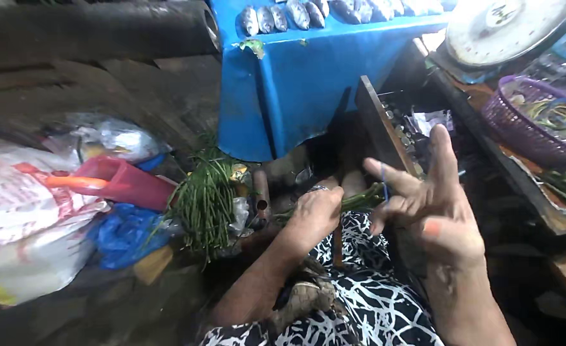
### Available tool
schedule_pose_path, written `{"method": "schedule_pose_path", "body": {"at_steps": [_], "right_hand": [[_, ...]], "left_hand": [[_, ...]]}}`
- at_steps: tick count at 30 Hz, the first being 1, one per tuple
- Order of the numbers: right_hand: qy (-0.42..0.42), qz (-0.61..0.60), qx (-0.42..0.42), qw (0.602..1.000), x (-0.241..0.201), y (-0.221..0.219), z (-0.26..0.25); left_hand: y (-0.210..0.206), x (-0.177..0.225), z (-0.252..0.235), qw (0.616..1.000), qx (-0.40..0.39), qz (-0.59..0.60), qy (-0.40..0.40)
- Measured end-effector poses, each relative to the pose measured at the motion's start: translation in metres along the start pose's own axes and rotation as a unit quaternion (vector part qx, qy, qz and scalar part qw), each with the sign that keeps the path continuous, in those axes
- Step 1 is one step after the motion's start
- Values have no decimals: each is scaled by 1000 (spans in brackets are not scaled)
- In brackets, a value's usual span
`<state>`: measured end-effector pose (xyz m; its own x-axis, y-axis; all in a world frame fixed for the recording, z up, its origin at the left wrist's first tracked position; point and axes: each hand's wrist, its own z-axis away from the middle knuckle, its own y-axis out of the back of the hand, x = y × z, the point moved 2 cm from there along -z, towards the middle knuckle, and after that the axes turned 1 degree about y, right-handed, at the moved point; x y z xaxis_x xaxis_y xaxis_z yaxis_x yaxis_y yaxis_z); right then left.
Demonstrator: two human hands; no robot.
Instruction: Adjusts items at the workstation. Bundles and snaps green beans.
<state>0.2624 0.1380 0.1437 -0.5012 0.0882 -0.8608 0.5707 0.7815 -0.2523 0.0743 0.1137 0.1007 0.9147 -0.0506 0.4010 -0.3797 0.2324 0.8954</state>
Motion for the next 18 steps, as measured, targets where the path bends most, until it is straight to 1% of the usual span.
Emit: {"method": "schedule_pose_path", "body": {"at_steps": [2,4,5,6,7,8,9,10,11,12,13,14,16,18], "right_hand": [[-20,91,-75,993,0,-21,9],[-25,232,-150,961,5,-30,15],[-45,298,-155,941,9,-28,17],[-74,339,-127,929,14,-22,18],[-107,345,-74,929,22,-10,18],[-132,312,-7,941,31,5,18],[-141,248,62,956,41,20,19],[-132,168,121,969,49,33,20],[-110,85,164,976,55,41,20],[-86,10,193,977,59,43,19],[-68,-52,206,975,59,42,17],[-55,-105,209,971,58,37,15],[-45,-197,184,962,53,26,11],[-49,-244,152,957,51,15,8]], "left_hand": [[1,-4,-1,999,-8,9,40],[7,-13,-2,995,-3,80,62],[10,-19,-2,987,1,147,62],[12,-24,-1,970,14,236,52],[13,-29,0,941,20,335,51],[10,-32,2,896,28,441,40],[7,-33,5,838,24,545,21],[4,-33,5,785,8,620,-5],[2,-33,4,739,-10,673,-37],[0,-32,3,706,-27,705,-64],[-2,-31,2,693,-32,716,-75],[-3,-30,1,697,-23,713,-69],[-2,-26,1,725,1,687,-47],[1,-23,3,758,31,651,-11]]}}
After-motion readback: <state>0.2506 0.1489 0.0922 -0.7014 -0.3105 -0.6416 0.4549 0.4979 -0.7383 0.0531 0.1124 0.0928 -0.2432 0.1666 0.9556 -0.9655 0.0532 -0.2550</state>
